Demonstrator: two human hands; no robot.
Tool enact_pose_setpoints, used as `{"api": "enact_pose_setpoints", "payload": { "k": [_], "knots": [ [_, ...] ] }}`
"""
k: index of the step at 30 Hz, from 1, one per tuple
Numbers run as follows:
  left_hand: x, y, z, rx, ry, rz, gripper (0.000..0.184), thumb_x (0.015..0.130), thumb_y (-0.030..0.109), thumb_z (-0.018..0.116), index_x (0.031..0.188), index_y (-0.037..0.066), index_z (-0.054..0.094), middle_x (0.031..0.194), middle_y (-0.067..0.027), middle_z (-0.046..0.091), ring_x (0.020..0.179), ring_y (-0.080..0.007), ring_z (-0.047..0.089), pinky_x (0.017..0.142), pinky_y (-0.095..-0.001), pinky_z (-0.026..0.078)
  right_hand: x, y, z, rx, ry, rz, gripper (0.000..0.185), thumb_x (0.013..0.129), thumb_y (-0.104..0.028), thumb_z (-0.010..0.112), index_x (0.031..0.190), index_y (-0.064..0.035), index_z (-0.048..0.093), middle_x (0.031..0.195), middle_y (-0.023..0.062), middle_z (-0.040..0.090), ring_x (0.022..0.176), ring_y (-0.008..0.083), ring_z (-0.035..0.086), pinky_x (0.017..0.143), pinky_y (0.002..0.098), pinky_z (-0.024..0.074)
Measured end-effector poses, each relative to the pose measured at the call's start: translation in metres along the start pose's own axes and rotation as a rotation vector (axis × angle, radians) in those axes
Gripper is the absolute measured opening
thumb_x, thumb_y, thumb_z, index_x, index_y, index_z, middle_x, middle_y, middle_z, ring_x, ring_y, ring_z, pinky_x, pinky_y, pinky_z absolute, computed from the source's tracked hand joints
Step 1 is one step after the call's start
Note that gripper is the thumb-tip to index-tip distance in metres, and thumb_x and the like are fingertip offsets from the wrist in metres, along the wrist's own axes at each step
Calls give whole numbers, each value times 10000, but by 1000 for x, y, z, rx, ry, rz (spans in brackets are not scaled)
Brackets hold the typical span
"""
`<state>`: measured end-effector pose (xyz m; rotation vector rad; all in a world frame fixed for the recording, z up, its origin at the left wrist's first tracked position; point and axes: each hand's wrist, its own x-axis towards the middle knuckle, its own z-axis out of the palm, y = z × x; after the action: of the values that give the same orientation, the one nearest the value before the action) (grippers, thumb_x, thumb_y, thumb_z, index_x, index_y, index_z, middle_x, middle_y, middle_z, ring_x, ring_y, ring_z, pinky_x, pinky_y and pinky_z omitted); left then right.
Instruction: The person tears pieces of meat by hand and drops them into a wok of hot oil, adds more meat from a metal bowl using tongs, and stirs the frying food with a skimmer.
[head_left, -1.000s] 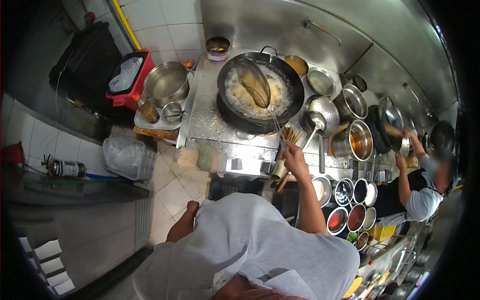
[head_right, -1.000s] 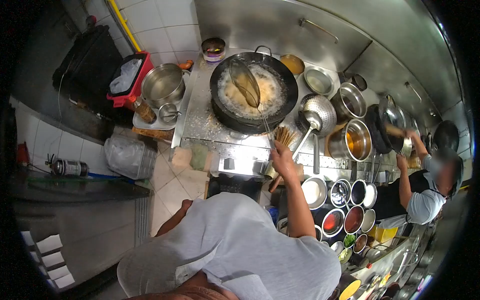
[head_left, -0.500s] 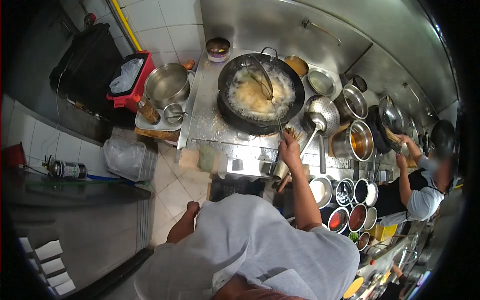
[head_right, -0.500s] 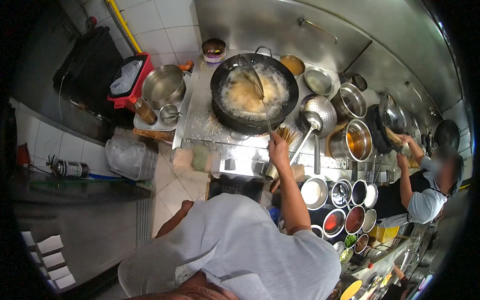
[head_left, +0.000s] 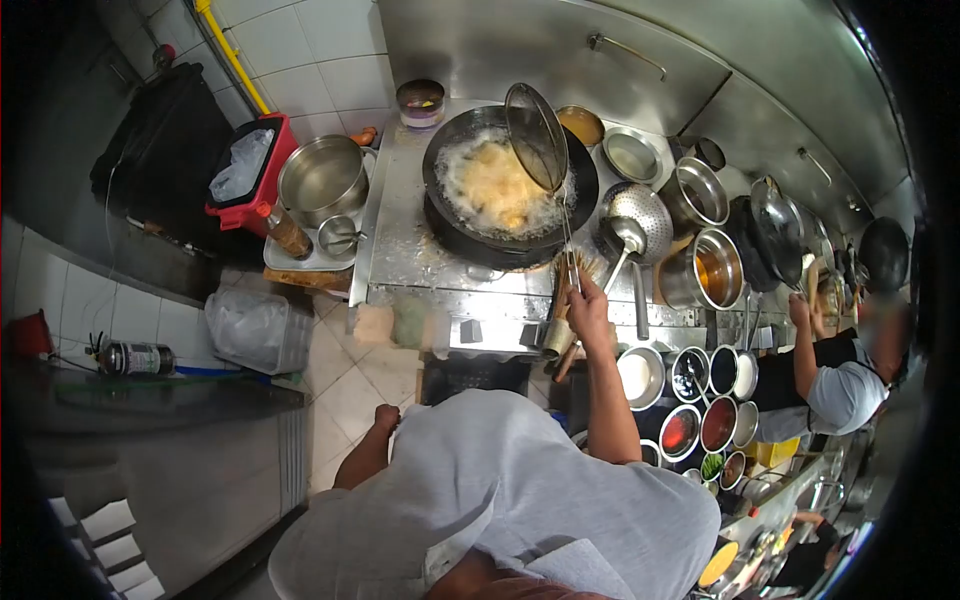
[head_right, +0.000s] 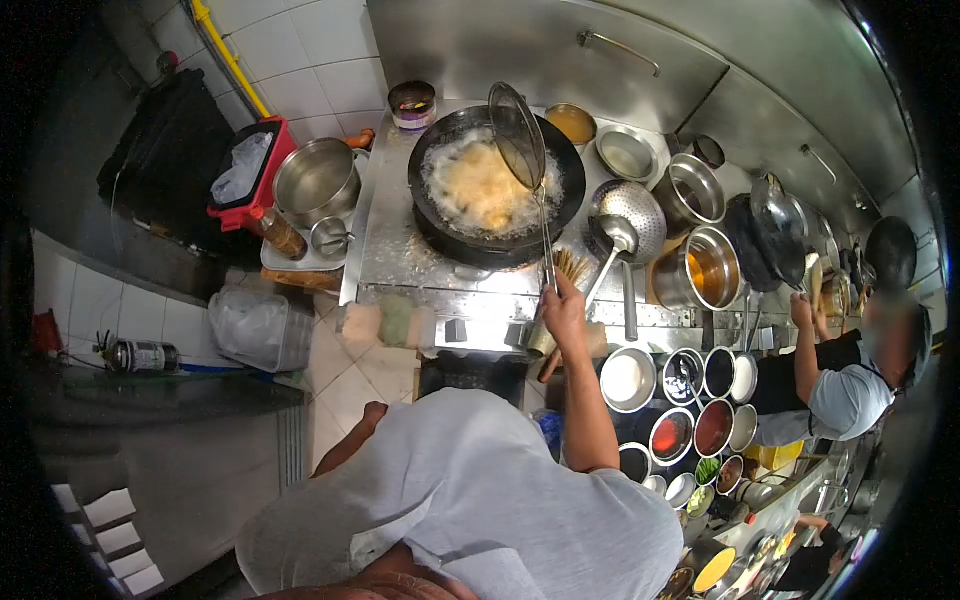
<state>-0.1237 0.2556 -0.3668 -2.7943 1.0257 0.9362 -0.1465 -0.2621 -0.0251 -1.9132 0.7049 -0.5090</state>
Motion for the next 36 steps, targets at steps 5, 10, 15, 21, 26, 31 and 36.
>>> {"api": "enact_pose_setpoints", "payload": {
  "k": [5,10,15,21,26,31,36],
  "knots": [
    [0,4,-24,-1,13,58,54,694,126,680,743,133,702,752,-99,681,666,-270,662,618,-383,537,-2,-26,-24,546,-18,311,346,944,-87,506,1286,-48,540,696,-5,535,425,60,415,378,227,342],
    [8,0,-21,146,96,206,75,713,132,654,743,150,721,756,-77,695,678,-265,668,638,-390,538,26,14,-72,730,153,267,46,942,-109,510,972,-82,532,786,13,574,489,75,462,396,224,373],
    [15,8,-41,-61,14,60,109,786,122,599,737,109,696,680,-100,666,654,-270,658,569,-409,519,93,69,-150,1121,297,236,25,952,-98,515,945,-76,526,757,14,545,524,46,447,402,170,360],
    [59,50,-72,-1403,-21,-633,64,847,109,504,869,49,513,694,-101,533,580,-253,603,467,-368,491,140,130,-221,1490,177,339,196,1004,-210,493,987,-24,552,725,14,538,530,41,459,459,169,414],
    [95,99,-104,-1157,114,-413,326,842,139,584,1128,-5,528,861,-162,625,622,-235,630,484,-362,517,70,93,-168,1465,493,208,389,1006,-302,481,1153,55,529,1025,158,613,809,236,648,656,244,549],
    [132,121,-89,-1174,57,-306,448,841,203,641,1194,-55,544,935,-193,654,737,-282,666,595,-389,538,-82,101,-70,1347,-5,445,299,1010,-341,461,1061,-61,551,928,100,673,705,191,656,575,285,551],
    [108,144,-127,-865,77,-159,472,845,267,653,1143,-93,594,1084,-233,659,954,-333,647,877,-402,480,-164,99,29,148,-591,550,440,884,-367,656,1137,-12,600,888,132,695,718,223,693,614,336,559]
  ]
}}
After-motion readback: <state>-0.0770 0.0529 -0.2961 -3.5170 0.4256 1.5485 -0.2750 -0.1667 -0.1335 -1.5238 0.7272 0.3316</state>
